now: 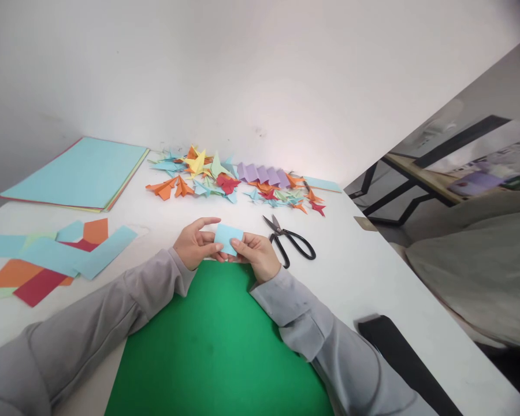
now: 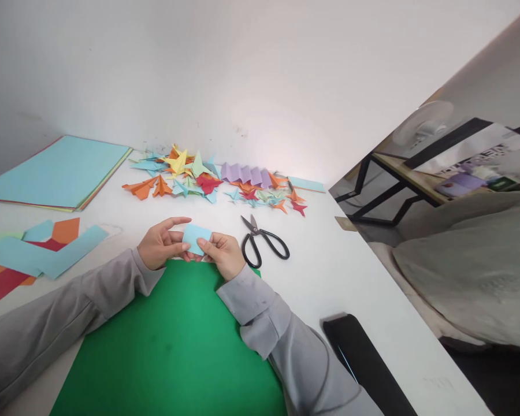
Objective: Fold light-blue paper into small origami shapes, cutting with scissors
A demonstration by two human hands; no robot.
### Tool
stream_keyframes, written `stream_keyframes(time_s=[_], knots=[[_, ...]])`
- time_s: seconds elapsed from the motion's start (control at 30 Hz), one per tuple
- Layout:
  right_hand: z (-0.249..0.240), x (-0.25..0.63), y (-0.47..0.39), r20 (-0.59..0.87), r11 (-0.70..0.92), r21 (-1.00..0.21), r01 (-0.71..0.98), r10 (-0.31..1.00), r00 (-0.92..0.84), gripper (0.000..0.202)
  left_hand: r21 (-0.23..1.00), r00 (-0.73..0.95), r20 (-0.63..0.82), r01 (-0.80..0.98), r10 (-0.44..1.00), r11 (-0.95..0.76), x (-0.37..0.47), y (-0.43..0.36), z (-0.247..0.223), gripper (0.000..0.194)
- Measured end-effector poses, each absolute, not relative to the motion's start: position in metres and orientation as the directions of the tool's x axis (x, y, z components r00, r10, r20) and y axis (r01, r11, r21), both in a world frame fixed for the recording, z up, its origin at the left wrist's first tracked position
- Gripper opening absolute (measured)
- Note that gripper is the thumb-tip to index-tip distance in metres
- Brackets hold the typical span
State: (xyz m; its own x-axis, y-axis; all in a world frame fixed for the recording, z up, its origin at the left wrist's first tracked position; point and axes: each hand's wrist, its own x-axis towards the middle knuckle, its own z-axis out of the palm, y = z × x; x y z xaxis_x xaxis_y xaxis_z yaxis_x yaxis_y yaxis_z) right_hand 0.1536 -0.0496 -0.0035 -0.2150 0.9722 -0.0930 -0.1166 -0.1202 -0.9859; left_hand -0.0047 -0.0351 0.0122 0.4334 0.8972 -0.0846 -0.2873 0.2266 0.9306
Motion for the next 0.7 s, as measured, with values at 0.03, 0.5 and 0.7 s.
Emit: stream_keyframes(time_s=[0.03,0.5,0.7], knots=[[-0.004,0.154,-0.049,-0.097,-0.122,-0.986,-0.112,0.973,-0.207,0.03,0.924,0.444,-0.085,-0.299,0.892,0.237,-0.005,-0.034,0.011,0.076],[-0.002,0.157,-0.049,-0.108,-0.134,-0.978,-0.157,0.981,-0.161,0.033,0.831,0.629,-0.096,-0.375,0.771,0.41,-0.015,-0.028,0.005,0.084],[-0.004,0.154,-0.05,-0.076,-0.081,-0.986,-0.145,0.996,-0.039,0.031,0.846,0.518,-0.127,-0.388,0.846,0.365,-0.01,-0.031,0.011,0.073]])
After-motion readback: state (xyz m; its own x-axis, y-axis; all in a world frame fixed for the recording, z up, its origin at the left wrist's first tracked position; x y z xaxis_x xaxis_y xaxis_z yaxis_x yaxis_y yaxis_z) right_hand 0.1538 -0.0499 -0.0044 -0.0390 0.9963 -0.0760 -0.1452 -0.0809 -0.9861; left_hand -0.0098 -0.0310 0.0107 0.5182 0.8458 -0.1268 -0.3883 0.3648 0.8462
